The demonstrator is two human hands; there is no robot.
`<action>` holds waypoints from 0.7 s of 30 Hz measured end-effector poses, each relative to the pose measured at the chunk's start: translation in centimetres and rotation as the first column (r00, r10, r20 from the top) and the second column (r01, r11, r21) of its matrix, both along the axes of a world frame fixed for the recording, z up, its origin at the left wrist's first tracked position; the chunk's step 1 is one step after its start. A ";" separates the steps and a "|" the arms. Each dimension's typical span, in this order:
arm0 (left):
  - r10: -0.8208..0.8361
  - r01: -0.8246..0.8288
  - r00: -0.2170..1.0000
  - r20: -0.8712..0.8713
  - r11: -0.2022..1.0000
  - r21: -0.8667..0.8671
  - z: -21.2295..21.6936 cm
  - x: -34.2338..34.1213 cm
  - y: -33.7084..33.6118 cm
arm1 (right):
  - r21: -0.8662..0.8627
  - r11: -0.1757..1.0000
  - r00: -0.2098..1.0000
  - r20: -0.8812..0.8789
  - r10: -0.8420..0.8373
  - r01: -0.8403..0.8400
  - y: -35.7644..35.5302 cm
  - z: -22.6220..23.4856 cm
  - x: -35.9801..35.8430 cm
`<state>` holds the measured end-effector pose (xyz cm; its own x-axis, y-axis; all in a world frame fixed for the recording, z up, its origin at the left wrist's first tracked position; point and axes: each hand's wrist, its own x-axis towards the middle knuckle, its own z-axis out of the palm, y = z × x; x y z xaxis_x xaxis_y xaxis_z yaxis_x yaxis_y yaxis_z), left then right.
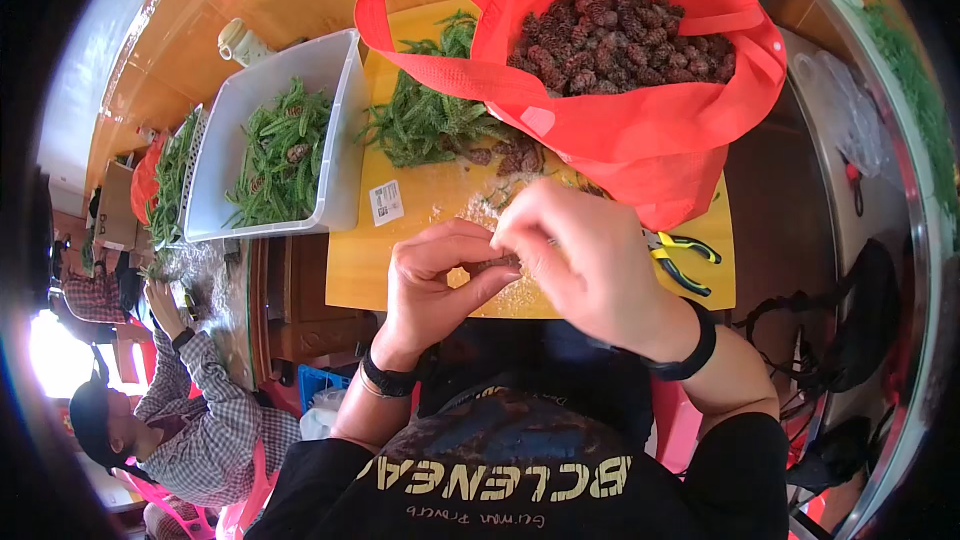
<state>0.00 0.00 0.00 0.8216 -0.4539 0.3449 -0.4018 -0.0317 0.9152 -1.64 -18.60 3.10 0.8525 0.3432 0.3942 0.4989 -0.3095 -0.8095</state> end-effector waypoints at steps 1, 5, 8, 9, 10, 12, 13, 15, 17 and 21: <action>0.005 -0.005 0.999 -0.039 1.000 0.007 0.2 -0.1 -0.1 | 0.189 0.982 0.980 -0.198 0.007 0.031 0.1 0.0 0.0; 0.026 -0.024 0.999 -0.035 0.998 0.054 0.0 0.1 0.0 | -0.008 0.998 0.998 0.006 -0.057 0.057 0.5 -0.2 0.2; 0.028 -0.027 0.998 -0.055 1.000 0.016 -0.1 -0.2 -0.1 | 0.068 0.996 0.997 -0.059 -0.049 0.053 0.6 -0.3 0.0; 0.027 -0.027 0.998 -0.053 1.000 0.017 -0.1 -0.1 -0.1 | 0.213 0.975 0.983 -0.184 -0.020 0.060 0.6 -0.3 0.2; -0.004 0.005 0.998 -0.064 1.000 0.010 0.0 0.0 -0.1 | 0.214 0.975 0.983 -0.183 -0.021 0.060 0.6 -0.3 0.3; -0.036 0.037 0.996 -0.076 0.999 0.004 0.0 0.0 -0.1 | 0.489 0.867 0.930 -0.353 0.099 0.094 0.5 -0.3 0.5; -0.047 0.047 0.995 -0.084 0.999 -0.005 0.0 -0.1 -0.2 | 0.489 0.867 0.930 -0.354 0.098 0.095 0.5 0.0 0.5; -0.059 0.058 0.994 -0.092 0.998 -0.014 -0.2 -0.1 -0.2 | 0.146 0.988 0.997 -0.072 -0.040 0.050 0.5 0.7 0.5; -0.089 0.078 0.981 -0.170 0.995 -0.070 -0.7 -0.1 0.0 | 0.151 0.987 0.996 -0.087 -0.034 0.047 0.4 0.8 0.5; -0.118 0.105 0.962 -0.248 0.992 -0.065 -0.5 -0.1 0.0 | 0.003 0.999 0.998 -0.058 -0.036 0.036 -0.2 0.7 0.4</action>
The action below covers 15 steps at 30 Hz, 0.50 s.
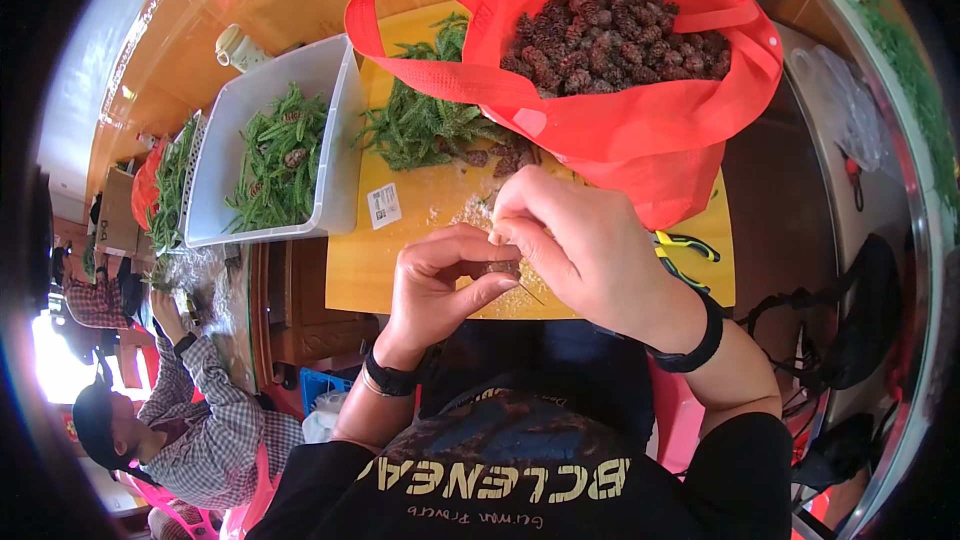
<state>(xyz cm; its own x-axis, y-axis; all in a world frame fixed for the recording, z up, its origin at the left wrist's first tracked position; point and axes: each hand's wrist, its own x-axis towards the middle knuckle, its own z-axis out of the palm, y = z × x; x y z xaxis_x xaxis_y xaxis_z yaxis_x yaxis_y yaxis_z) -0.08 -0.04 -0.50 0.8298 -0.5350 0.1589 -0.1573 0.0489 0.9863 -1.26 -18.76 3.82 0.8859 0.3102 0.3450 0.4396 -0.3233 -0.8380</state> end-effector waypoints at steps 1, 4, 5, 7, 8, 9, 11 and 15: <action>0.018 -0.017 1.000 0.025 0.999 -0.040 -0.3 0.0 0.0 | 0.000 1.000 1.000 0.000 0.001 -0.001 0.0 0.0 0.0; 0.013 -0.010 1.000 0.024 0.996 -0.086 -0.5 0.1 0.2 | -0.116 0.993 0.993 0.115 0.036 -0.022 -0.1 -0.1 0.3; -0.011 0.011 1.000 -0.002 0.996 -0.092 -0.6 0.0 0.3 | -0.075 0.996 0.995 0.086 0.054 -0.047 -0.2 -0.2 0.5; -0.037 0.021 0.996 -0.087 0.985 -0.171 -0.2 -0.1 0.3 | -0.032 0.997 0.996 0.059 0.071 -0.070 -0.1 -0.3 0.5; -0.068 0.023 0.983 -0.171 0.968 -0.251 -0.1 -0.2 0.2 | 0.094 0.995 0.999 -0.012 0.046 -0.044 0.2 -0.3 0.6; -0.066 0.021 0.983 -0.169 0.968 -0.250 -0.1 -0.1 0.4 | 0.217 0.976 0.996 -0.084 0.032 -0.013 0.4 -0.4 0.6; -0.013 -0.053 0.975 -0.222 0.956 -0.288 -0.5 0.2 0.6 | 0.205 0.979 0.998 -0.057 -0.012 0.023 0.4 -0.2 0.2; 0.028 -0.106 0.970 -0.243 0.945 -0.311 -0.9 0.4 0.5 | -0.088 0.994 0.993 0.110 -0.048 0.057 0.3 -0.3 -1.5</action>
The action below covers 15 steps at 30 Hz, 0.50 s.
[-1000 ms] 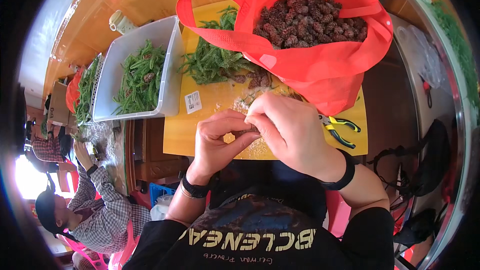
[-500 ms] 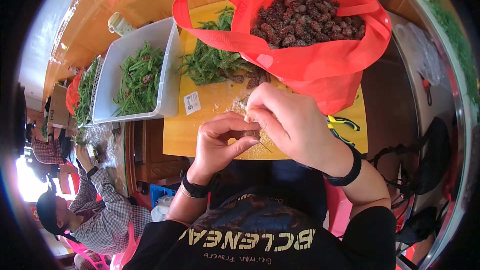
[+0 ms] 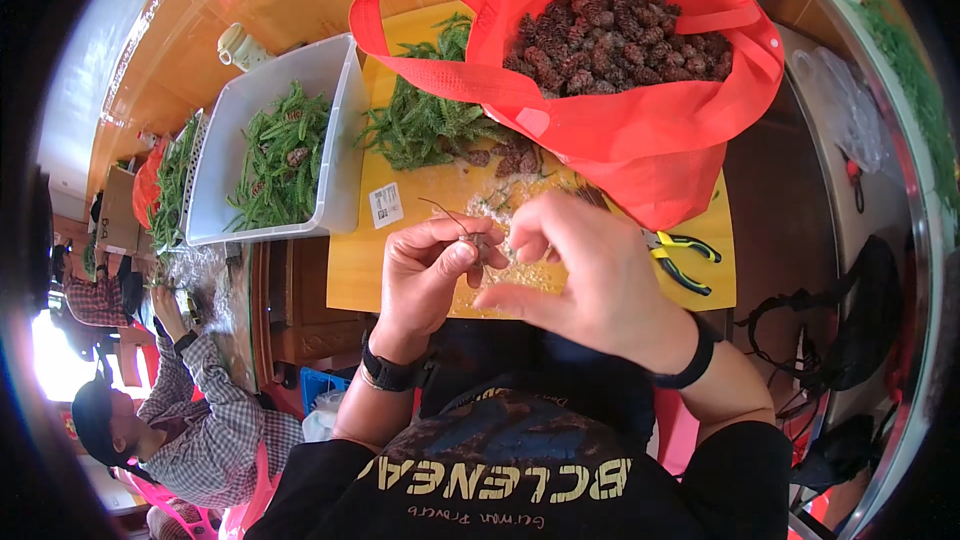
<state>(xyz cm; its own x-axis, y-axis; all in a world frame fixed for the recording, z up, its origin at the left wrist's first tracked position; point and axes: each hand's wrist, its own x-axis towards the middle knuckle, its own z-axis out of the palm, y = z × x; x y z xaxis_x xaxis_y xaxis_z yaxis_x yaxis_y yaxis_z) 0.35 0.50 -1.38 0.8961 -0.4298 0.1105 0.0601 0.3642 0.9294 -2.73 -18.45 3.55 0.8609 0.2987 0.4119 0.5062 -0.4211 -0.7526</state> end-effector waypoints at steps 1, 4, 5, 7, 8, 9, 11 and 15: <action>-0.002 0.002 1.000 -0.001 1.000 0.001 -0.1 0.0 -0.1 | 0.018 1.000 0.999 0.043 -0.023 0.022 0.4 -0.5 -0.3; 0.035 -0.035 0.998 0.058 0.999 0.012 -0.2 0.0 -0.4 | 0.032 0.996 0.996 0.039 -0.084 0.083 1.4 -1.5 -0.7; 0.039 -0.039 0.999 0.038 0.999 0.001 -0.2 0.0 -0.6 | 0.032 0.996 0.995 0.039 -0.087 0.086 1.5 -1.5 -0.8; 0.049 -0.049 0.999 0.018 0.999 -0.008 -0.2 0.0 -0.5 | 0.078 0.986 0.986 0.067 -0.150 0.145 1.6 -1.6 -0.7; 0.041 -0.041 0.999 0.033 0.999 -0.019 -0.3 0.1 -0.4 | 0.079 0.987 0.987 0.067 -0.149 0.143 1.7 -1.6 -0.7; 0.031 -0.029 0.998 0.048 0.999 -0.030 -0.3 0.1 -0.5 | 0.060 0.986 0.983 0.095 -0.158 0.153 1.6 -1.7 -0.6; 0.017 -0.016 0.999 0.042 0.999 -0.032 -0.2 0.2 -0.4 | 0.040 0.986 0.978 0.124 -0.169 0.165 1.3 -1.7 -0.5; -0.043 0.043 0.998 0.044 0.999 -0.008 0.2 0.2 -0.3 | -0.119 0.973 0.937 0.313 -0.152 0.198 0.4 -0.9 0.1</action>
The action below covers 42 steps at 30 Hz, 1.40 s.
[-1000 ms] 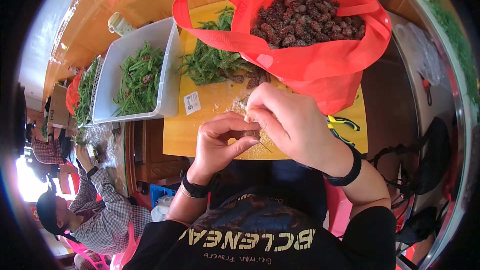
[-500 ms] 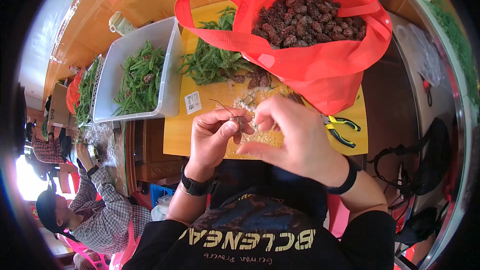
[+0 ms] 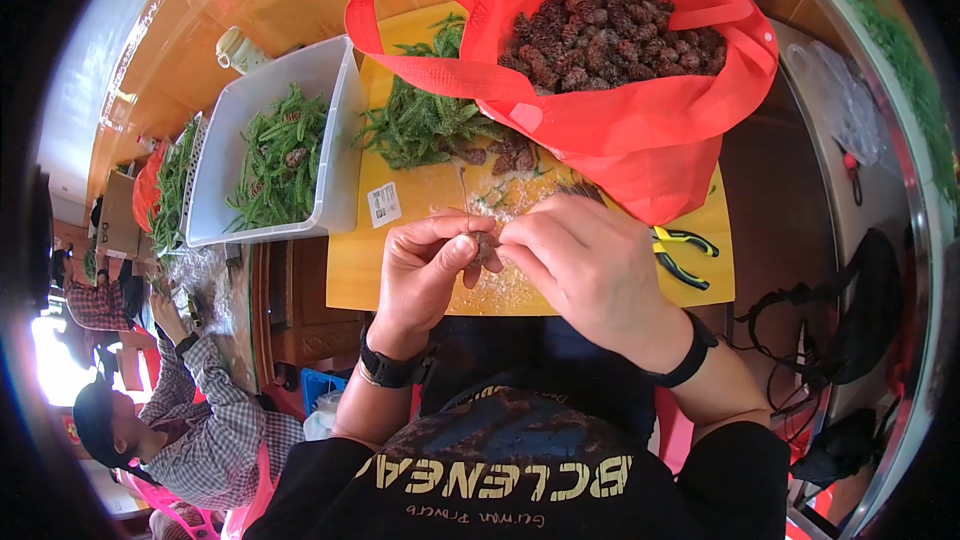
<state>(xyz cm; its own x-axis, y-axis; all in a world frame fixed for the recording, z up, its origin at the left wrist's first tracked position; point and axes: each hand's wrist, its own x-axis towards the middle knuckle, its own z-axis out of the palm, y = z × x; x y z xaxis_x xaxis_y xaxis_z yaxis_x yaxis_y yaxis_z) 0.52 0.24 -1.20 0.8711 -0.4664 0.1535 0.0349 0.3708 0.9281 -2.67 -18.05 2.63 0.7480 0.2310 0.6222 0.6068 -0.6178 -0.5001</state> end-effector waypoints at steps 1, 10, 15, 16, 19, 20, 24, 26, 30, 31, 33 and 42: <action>-0.001 0.001 1.000 0.000 1.000 0.000 0.0 0.0 0.1 | -0.048 0.999 0.998 0.071 0.001 0.002 -0.2 0.4 0.2; -0.129 0.142 0.987 -0.095 0.978 0.153 1.2 -0.2 0.8 | -0.456 0.881 0.970 0.132 0.204 -0.123 -1.7 3.3 1.1; -0.192 0.219 0.974 -0.120 0.937 0.272 1.7 -0.3 0.8 | -0.581 0.801 0.957 0.125 0.261 -0.143 -1.8 3.6 1.6; -0.194 0.220 0.974 -0.121 0.937 0.272 1.7 -0.3 0.7 | -0.623 0.763 0.948 0.108 0.299 -0.170 -1.8 3.8 1.6; -0.224 0.239 0.971 -0.084 0.931 0.277 1.7 -0.4 0.5 | -0.686 0.702 0.947 0.059 0.317 -0.192 -1.7 5.1 1.5; -0.198 0.208 0.978 -0.067 0.944 0.257 1.4 -0.4 0.6 | -0.687 0.701 0.947 0.059 0.317 -0.192 -1.9 5.3 1.6; -0.028 0.032 0.998 -0.055 0.996 0.081 0.7 -1.3 0.0 | -0.224 0.935 0.961 -0.092 0.260 -0.274 -2.5 4.4 2.3; -0.033 0.034 0.998 -0.047 0.999 0.022 0.3 -1.2 0.1 | 0.285 0.938 0.873 -0.383 0.301 -0.198 -3.2 4.1 2.2; -0.098 0.096 0.993 -0.060 0.994 -0.046 0.5 -1.1 0.0 | 0.552 0.789 0.717 -0.432 0.547 -0.270 -2.1 0.8 2.0; -0.099 0.096 0.993 -0.062 0.994 -0.047 0.5 -1.0 0.0 | 0.552 0.789 0.716 -0.434 0.547 -0.268 -1.8 0.3 2.1; -0.208 0.201 0.975 -0.082 0.976 -0.082 0.6 -0.8 0.4 | 0.612 0.707 0.662 -0.370 0.652 -0.355 -1.4 -0.3 2.2; -0.203 0.199 0.972 -0.121 0.979 -0.042 0.8 -0.9 0.8 | 0.629 0.688 0.657 -0.350 0.667 -0.363 -1.0 -0.8 2.5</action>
<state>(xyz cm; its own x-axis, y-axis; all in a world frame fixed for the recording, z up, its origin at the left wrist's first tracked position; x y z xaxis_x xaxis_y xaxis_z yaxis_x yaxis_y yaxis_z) -0.41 1.00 -0.45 0.7731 -0.6307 0.0669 0.2252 0.3716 0.9007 -0.21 -19.03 1.79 0.8186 0.4803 0.3151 0.2928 0.1232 -0.9482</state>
